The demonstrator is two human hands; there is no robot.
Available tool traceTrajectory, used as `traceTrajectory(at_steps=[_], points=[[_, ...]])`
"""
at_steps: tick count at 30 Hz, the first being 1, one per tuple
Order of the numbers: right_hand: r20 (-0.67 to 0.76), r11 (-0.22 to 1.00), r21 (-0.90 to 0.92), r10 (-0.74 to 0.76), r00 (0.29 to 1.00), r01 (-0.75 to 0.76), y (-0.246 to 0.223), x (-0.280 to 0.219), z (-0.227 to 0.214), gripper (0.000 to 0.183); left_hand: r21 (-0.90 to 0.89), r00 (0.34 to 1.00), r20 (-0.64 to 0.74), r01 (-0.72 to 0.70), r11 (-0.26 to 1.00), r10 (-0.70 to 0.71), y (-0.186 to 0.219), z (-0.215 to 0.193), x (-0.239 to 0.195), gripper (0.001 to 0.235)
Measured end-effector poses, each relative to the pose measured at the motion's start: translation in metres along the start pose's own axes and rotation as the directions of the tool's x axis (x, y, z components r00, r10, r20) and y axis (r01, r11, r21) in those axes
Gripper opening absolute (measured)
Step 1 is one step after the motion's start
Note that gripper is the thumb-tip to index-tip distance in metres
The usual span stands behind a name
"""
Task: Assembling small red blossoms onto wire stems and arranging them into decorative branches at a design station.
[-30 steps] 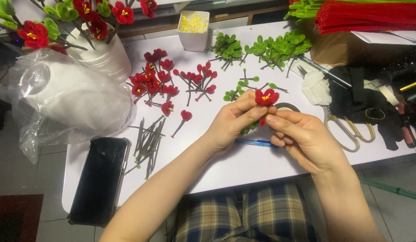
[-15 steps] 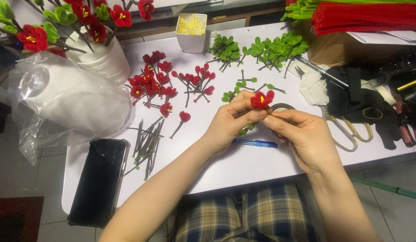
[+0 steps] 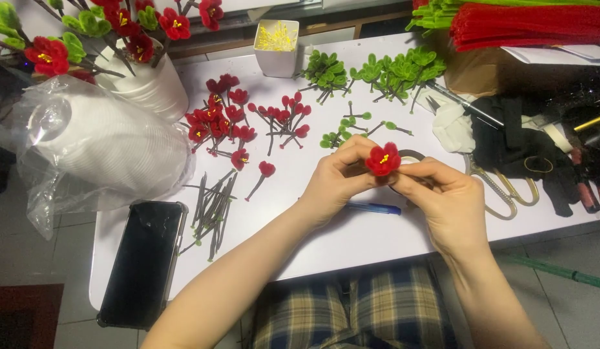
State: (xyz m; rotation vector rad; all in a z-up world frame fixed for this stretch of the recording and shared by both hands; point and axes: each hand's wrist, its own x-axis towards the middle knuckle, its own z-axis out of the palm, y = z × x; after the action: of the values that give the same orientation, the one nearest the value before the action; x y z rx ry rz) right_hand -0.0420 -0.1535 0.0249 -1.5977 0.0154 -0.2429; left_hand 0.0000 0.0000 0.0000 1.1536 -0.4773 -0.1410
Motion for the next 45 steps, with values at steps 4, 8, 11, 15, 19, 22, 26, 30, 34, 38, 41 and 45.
traceTrajectory(at_steps=[4,8,11,15,19,22,26,30,34,38,41,45], points=[[0.074,0.999,0.029,0.029,0.997,-0.031,0.002,0.003,-0.007,0.013,0.038,0.994,0.082,-0.082,0.996,0.079,-0.006,-0.008,0.001,0.021],[0.122,0.994,0.098,0.033,0.992,-0.045,0.016,0.003,-0.018,0.012,0.149,0.969,0.196,-0.181,0.972,0.151,-0.002,-0.010,0.001,0.020],[0.132,0.991,0.127,0.013,0.991,-0.030,0.023,0.002,-0.024,0.011,0.202,0.957,0.235,-0.220,0.954,0.170,-0.001,-0.009,0.001,0.020],[0.081,0.999,0.050,0.017,0.997,-0.021,0.005,-0.003,-0.017,0.014,0.151,0.987,0.120,-0.120,0.981,0.102,-0.003,-0.004,0.000,0.027],[0.089,1.000,-0.026,0.007,0.996,-0.005,-0.004,-0.001,-0.012,0.014,0.165,0.992,0.089,-0.098,0.981,0.084,0.003,-0.005,0.001,0.019],[0.099,0.998,-0.015,0.063,0.993,-0.061,-0.004,-0.001,-0.009,0.011,0.149,0.993,0.084,-0.090,0.985,0.078,0.004,-0.005,0.002,0.018],[0.163,0.959,0.155,0.212,0.964,-0.237,0.000,0.001,-0.007,0.010,0.084,0.995,0.094,-0.035,0.996,0.028,-0.004,-0.007,0.003,0.015],[0.196,0.911,0.253,0.281,0.939,-0.326,0.004,0.005,-0.008,0.011,0.016,0.996,0.079,0.035,0.999,-0.036,-0.007,-0.005,0.003,0.017],[0.163,0.918,0.243,0.280,0.946,-0.314,-0.007,0.005,0.000,0.013,0.003,0.999,0.040,0.020,1.000,-0.020,0.004,-0.001,0.003,0.019],[0.130,0.944,0.184,0.253,0.959,-0.274,-0.002,0.006,0.002,0.014,0.067,1.000,-0.021,0.023,0.998,-0.022,-0.002,-0.007,0.003,0.021],[0.161,0.926,0.222,0.275,0.948,-0.307,0.001,0.007,0.000,0.014,0.035,1.000,0.002,0.018,0.999,-0.018,-0.001,-0.007,0.004,0.019],[0.253,0.871,0.291,0.330,0.909,-0.397,0.015,0.010,-0.008,0.013,-0.067,0.999,0.025,0.029,0.997,-0.027,0.008,0.000,0.003,0.021]])
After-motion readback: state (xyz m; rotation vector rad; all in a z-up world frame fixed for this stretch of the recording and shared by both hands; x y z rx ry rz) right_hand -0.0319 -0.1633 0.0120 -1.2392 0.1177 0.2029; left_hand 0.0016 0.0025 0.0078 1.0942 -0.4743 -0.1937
